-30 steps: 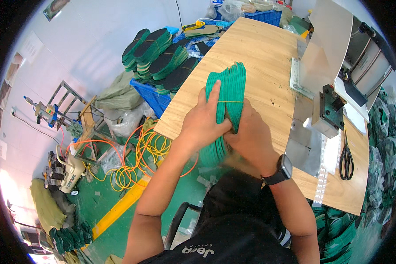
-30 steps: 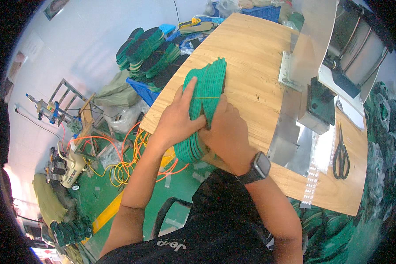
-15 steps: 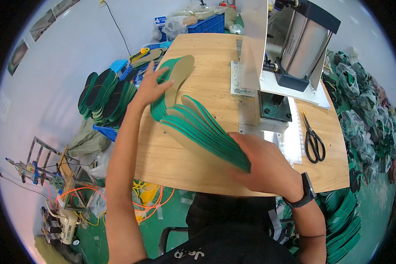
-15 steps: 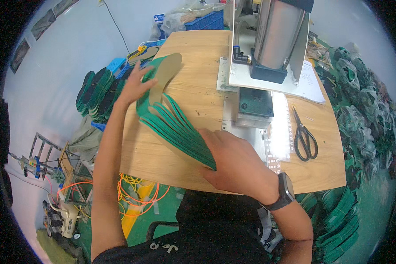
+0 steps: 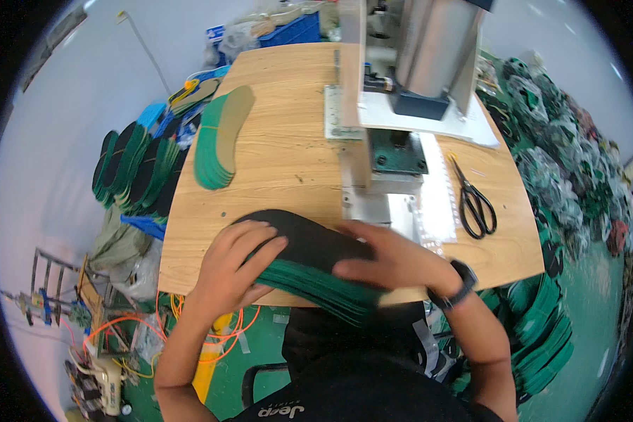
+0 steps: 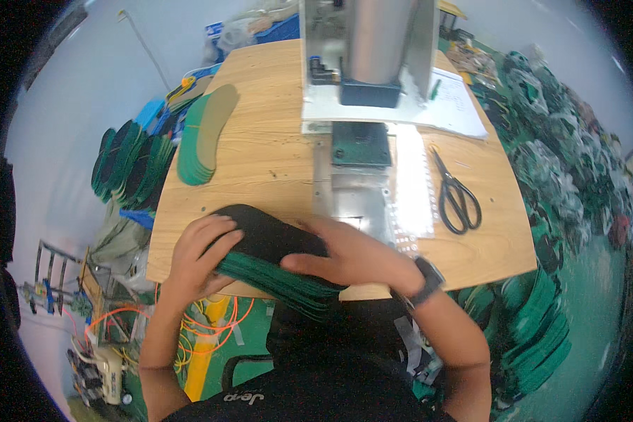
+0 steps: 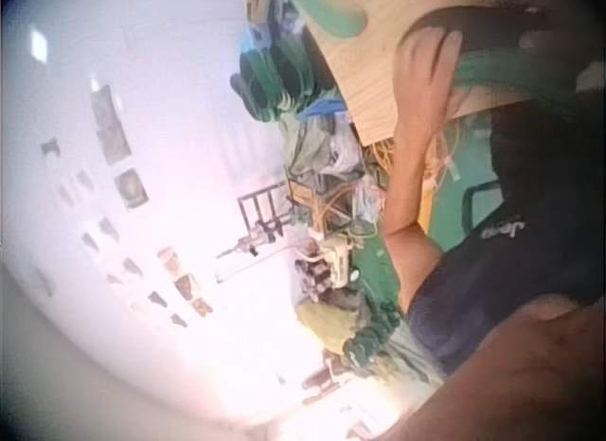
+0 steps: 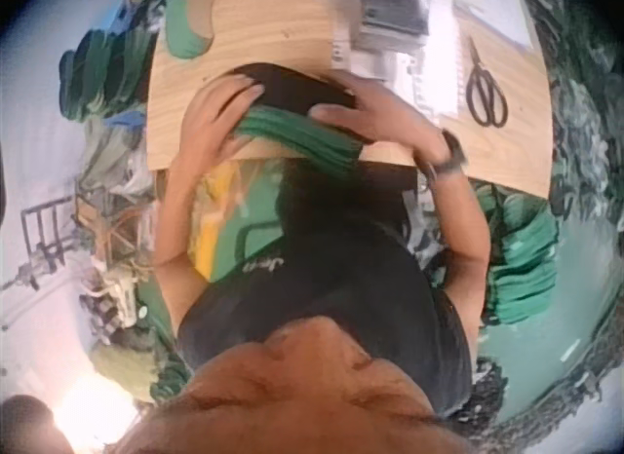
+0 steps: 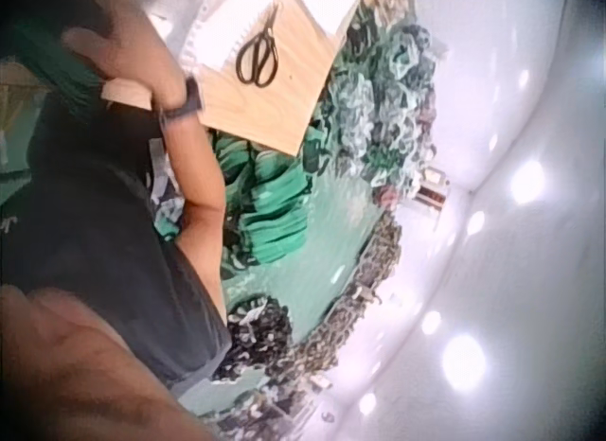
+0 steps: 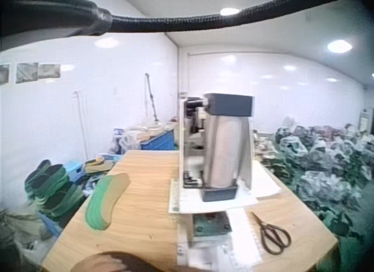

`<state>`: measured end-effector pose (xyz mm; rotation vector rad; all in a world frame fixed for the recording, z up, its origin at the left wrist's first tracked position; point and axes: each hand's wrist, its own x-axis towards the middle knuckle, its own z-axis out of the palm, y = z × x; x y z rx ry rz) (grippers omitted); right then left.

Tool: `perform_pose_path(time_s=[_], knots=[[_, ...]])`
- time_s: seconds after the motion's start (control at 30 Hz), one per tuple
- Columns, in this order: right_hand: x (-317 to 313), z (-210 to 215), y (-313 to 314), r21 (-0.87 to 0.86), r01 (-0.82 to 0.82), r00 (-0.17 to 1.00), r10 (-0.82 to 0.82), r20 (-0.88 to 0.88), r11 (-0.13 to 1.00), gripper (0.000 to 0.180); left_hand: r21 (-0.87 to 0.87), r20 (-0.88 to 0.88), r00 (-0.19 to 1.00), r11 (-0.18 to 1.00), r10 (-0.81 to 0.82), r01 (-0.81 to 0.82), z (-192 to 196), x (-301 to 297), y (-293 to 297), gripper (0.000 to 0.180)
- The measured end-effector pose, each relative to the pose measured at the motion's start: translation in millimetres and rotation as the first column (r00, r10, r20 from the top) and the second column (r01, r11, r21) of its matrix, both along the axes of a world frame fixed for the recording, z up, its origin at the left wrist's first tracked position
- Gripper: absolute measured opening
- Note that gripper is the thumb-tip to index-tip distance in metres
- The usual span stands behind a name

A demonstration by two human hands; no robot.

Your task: The person cuts a strip of stickers with scissors and then peels individual labels one by one, applying them to the surface of green and black shoe insoles and stacking the finished pieces.

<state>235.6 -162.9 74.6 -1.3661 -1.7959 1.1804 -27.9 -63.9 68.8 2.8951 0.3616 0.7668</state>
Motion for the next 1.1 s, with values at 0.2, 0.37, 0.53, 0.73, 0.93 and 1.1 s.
perform_pose_path(time_s=[0.2,0.37,0.53,0.73,0.93,1.1], knots=[[-17.1,6.5,7.3,0.245,-0.208,0.978,0.194,0.079,0.947,0.072,-0.075,0.071,0.997,0.997,-0.009,0.014,34.0,-23.1,-19.7,0.077],[-11.0,-9.1,-13.3,0.324,-0.255,0.84,0.042,0.541,0.911,0.083,-0.139,-0.148,0.982,0.98,0.119,-0.14,13.4,-10.4,15.3,0.096],[-10.0,-20.6,-26.3,0.427,-0.232,0.838,-0.043,0.544,0.874,0.081,-0.511,-0.155,0.978,0.836,0.141,-0.201,-20.2,-24.1,29.3,0.082],[6.6,-14.0,-33.8,0.495,-0.184,0.817,-0.148,0.557,0.849,0.078,-0.323,-0.055,0.99,0.935,0.133,-0.144,-21.8,-15.8,13.6,0.075],[27.7,-22.3,-42.0,0.314,-0.073,0.839,-0.112,0.532,0.947,0.074,-0.462,0.02,0.974,0.866,0.227,-0.192,-33.4,-24.7,-9.2,0.074],[11.3,-17.2,-34.4,0.576,-0.055,0.86,-0.254,0.442,0.816,0.066,-0.536,0.319,0.903,0.841,0.287,-0.078,-32.8,4.8,-27.6,0.08]])
